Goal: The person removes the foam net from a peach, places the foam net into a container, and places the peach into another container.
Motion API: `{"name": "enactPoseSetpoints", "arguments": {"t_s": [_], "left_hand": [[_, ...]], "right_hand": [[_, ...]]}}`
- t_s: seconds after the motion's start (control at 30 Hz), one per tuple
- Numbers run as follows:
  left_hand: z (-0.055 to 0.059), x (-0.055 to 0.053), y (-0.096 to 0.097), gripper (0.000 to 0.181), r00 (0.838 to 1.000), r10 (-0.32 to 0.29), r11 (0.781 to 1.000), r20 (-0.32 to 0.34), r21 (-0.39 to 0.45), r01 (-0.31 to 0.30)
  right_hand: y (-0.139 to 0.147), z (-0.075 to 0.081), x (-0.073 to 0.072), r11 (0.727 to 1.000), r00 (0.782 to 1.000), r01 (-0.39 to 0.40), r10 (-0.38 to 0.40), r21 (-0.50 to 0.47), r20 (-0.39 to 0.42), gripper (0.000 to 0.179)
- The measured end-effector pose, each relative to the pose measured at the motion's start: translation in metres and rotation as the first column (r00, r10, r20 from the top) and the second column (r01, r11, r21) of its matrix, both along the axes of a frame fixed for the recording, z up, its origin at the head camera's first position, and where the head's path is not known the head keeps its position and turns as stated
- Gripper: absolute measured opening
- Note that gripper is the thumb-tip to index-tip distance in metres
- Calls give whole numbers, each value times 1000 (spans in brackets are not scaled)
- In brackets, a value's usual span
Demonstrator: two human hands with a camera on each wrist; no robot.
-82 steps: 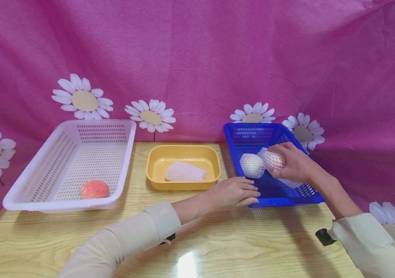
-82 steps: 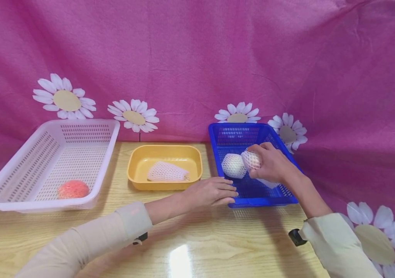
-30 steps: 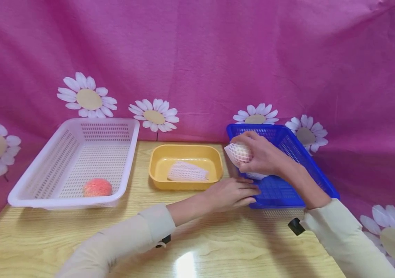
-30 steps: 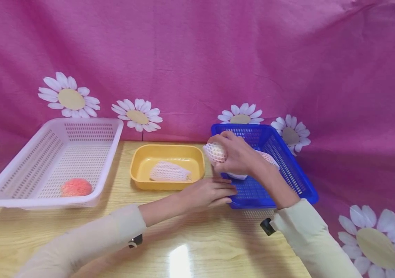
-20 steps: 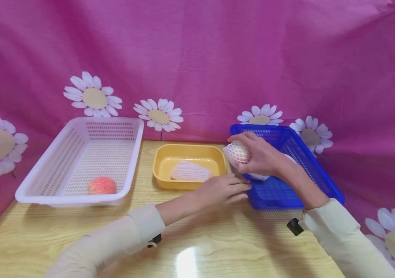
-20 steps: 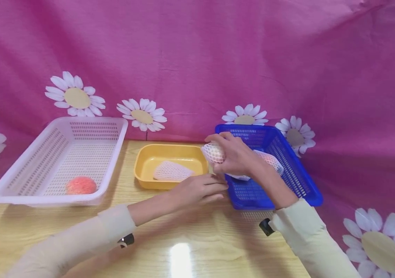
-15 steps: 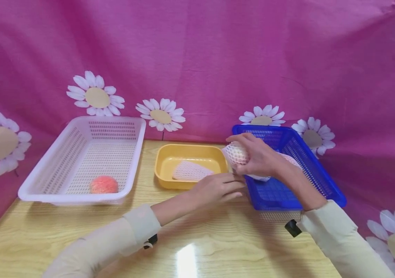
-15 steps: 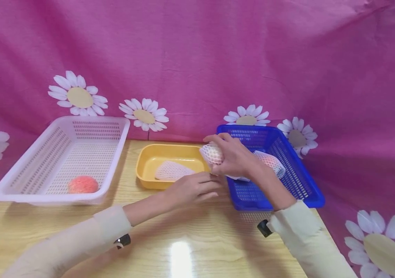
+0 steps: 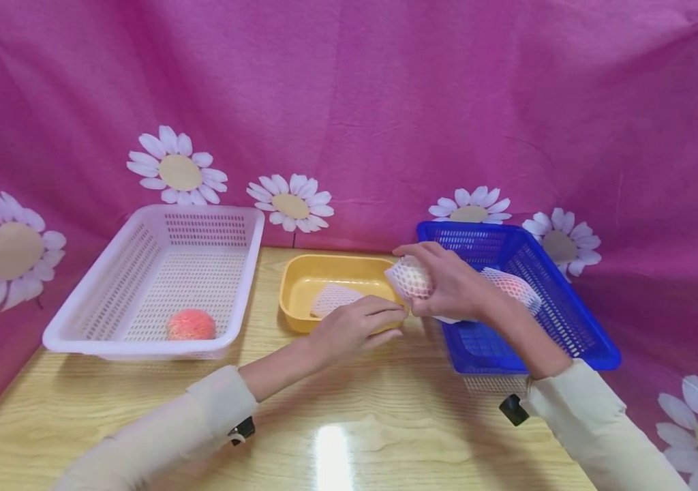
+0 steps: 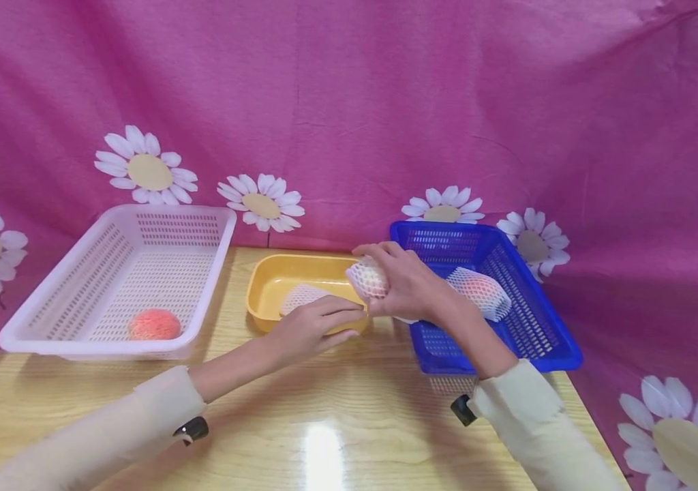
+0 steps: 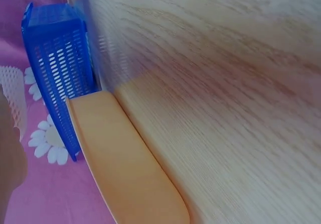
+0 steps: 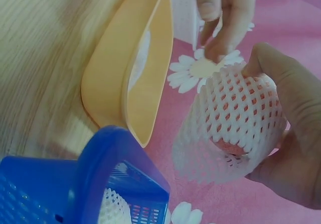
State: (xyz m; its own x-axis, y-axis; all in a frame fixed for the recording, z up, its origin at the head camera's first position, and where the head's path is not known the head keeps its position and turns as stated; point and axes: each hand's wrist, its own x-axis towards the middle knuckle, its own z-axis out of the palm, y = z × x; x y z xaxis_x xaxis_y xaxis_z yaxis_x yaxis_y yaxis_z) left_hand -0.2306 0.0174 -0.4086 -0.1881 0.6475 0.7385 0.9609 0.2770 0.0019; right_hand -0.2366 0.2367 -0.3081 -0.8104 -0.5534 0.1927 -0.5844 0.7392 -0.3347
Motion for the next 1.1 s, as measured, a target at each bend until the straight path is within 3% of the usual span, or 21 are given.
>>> {"name": "enactPoseSetpoints", "arguments": {"t_s": [0.13, 0.43, 0.77, 1.1], "left_hand": [[4, 1, -10, 35, 999, -2, 1000, 47, 23, 1], [2, 1, -29, 34, 999, 30, 998, 37, 50, -32], [-7, 6, -47, 32, 998, 41, 996, 42, 79, -44], [-17, 10, -60, 36, 997, 40, 997, 59, 60, -43]], "right_hand": [[-1, -2, 1, 1000, 1000, 3, -3, -3, -1, 87], [-9, -10, 5, 999, 1000, -8, 9, -41, 27, 80], [-21, -26, 13, 995, 995, -95, 94, -30, -32, 78], [-29, -41, 26, 997, 996, -78, 78, -6, 45, 79]]}}
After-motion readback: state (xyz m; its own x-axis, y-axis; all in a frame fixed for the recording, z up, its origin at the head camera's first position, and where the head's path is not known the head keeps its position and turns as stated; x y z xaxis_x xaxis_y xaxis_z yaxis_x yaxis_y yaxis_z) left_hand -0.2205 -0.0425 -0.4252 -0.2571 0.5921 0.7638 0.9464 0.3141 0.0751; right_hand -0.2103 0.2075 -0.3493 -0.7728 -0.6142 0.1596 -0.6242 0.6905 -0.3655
